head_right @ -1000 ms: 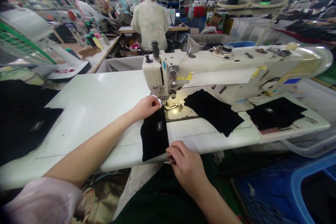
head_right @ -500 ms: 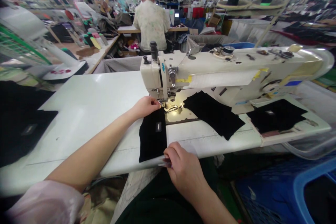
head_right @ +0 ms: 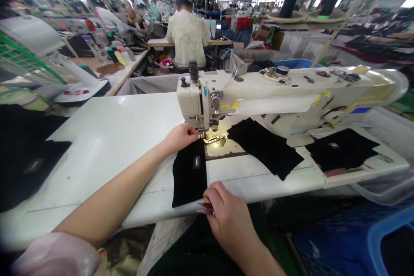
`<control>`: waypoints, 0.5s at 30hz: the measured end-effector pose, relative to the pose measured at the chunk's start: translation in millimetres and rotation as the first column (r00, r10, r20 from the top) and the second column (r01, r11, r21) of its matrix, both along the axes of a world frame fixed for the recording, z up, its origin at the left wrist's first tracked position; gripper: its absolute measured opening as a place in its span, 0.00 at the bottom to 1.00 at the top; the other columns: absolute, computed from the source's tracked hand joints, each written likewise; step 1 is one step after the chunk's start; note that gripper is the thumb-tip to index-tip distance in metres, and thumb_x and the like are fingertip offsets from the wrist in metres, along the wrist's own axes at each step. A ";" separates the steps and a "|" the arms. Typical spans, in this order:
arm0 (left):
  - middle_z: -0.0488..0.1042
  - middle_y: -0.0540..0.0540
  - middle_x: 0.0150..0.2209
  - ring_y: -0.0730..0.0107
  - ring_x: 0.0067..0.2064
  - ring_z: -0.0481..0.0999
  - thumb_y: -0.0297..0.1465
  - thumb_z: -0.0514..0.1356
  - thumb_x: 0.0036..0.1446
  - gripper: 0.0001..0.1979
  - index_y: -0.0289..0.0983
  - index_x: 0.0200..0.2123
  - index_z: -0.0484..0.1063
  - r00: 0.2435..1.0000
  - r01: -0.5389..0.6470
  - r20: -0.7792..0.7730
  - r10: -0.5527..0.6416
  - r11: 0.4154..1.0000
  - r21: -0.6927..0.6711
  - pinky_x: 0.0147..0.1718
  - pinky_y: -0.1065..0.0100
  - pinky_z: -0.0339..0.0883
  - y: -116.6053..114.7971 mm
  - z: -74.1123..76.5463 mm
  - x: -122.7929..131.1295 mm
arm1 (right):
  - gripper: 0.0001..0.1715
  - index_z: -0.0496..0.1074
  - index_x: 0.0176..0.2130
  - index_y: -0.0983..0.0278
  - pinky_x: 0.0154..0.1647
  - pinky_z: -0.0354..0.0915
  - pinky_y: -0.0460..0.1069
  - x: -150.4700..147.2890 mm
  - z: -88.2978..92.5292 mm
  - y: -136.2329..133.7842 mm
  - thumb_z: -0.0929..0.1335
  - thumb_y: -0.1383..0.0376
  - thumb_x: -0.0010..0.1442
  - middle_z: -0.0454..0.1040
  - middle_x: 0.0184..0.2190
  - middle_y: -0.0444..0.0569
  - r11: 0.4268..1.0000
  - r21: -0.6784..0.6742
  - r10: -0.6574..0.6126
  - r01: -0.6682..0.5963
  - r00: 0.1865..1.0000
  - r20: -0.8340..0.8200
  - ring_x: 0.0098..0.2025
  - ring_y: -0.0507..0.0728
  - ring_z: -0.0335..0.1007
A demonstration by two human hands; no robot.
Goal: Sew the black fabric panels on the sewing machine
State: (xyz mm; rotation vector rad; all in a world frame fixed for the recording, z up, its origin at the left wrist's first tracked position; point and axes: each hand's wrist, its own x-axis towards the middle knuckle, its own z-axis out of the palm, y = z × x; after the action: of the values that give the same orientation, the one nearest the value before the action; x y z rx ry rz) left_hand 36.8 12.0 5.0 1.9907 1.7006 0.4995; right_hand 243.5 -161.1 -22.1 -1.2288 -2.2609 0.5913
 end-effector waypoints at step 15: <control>0.68 0.51 0.19 0.70 0.23 0.65 0.32 0.59 0.51 0.11 0.39 0.18 0.67 1.000 -0.029 0.002 0.029 0.999 -0.016 0.26 0.68 0.54 4.1 -2.6 -1.1 | 0.15 0.67 0.41 0.62 0.29 0.58 0.49 -3.3 4.6 4.7 0.62 0.77 0.56 0.70 0.39 0.48 0.999 0.041 0.014 -0.019 0.993 0.120 0.32 0.56 0.69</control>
State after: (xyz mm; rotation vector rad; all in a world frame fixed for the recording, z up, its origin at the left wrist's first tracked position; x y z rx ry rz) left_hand 35.6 16.1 2.4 1.9562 1.7288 0.4966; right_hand 240.2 -156.4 -17.5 -1.2564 -2.3719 0.4854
